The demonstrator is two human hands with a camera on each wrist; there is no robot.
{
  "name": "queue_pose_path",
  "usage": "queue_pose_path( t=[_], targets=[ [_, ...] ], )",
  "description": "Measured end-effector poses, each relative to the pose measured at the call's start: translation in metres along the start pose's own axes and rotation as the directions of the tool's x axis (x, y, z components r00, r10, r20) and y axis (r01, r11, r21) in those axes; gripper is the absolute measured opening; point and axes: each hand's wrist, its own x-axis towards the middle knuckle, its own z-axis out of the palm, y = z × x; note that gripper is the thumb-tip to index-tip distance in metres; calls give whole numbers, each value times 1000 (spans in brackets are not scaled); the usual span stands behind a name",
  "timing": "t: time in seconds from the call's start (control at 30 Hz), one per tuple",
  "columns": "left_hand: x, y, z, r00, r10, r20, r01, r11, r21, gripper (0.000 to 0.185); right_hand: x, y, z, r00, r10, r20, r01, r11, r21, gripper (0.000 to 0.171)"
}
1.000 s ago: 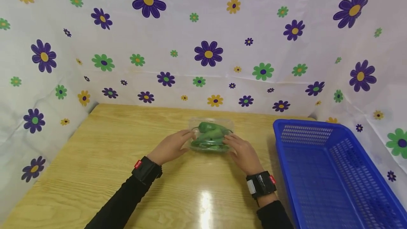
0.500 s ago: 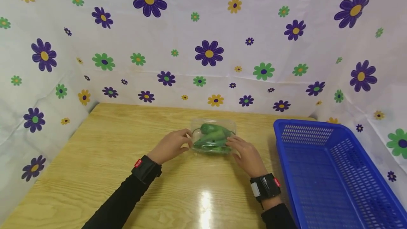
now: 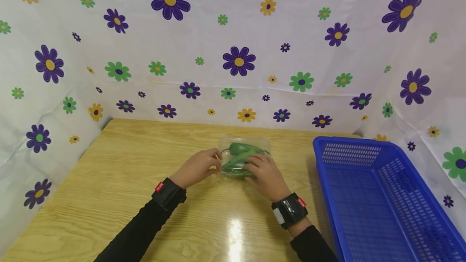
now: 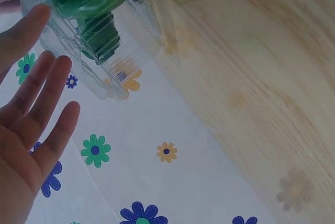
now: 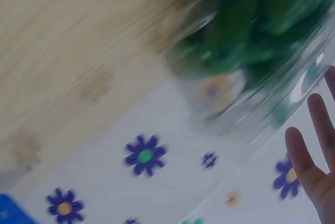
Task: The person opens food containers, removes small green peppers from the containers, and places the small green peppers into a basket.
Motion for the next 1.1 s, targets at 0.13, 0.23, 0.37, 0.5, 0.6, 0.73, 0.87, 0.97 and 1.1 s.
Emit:
queue_pose_path(
  t=[0.13, 0.23, 0.37, 0.5, 0.6, 0.73, 0.87, 0.97, 1.1],
  targets=[
    [-2, 0, -1, 1000, -8, 0, 8, 1000, 8, 6, 23, -21, 13, 997, -70, 17, 69, 997, 21, 27],
    [-4, 1, 0, 1000, -12, 6, 12, 1000, 6, 5, 35, -31, 20, 996, -88, 24, 87, 996, 37, 21],
    [-7, 0, 2, 1000, 8, 4, -8, 1000, 12, 7, 41, -38, 25, 996, -87, 24, 86, 995, 41, 18],
    [-13, -3, 4, 998, 37, -52, -35, 999, 33, 7, 45, -39, 27, 995, -99, 27, 98, 995, 35, 17],
    [-18, -6, 5, 992, 88, -89, -81, 993, 89, 7, 45, -39, 26, 993, -114, 36, 113, 993, 30, 16],
    [-21, -8, 7, 972, 215, -94, -188, 953, 237, 6, 45, -38, 26, 992, -121, 40, 121, 993, 12, 15],
    [-19, -9, 10, 938, 328, -109, -265, 884, 384, 5, 44, -35, 28, 992, -118, 35, 118, 993, 2, 16],
    [-19, -10, 11, 919, 370, -135, -276, 850, 448, 7, 45, -35, 31, 992, -122, 39, 122, 992, -3, 15],
    [-20, -12, 14, 907, 384, -172, -270, 844, 463, 8, 46, -36, 36, 990, -135, 41, 135, 991, -13, 14]
  ],
)
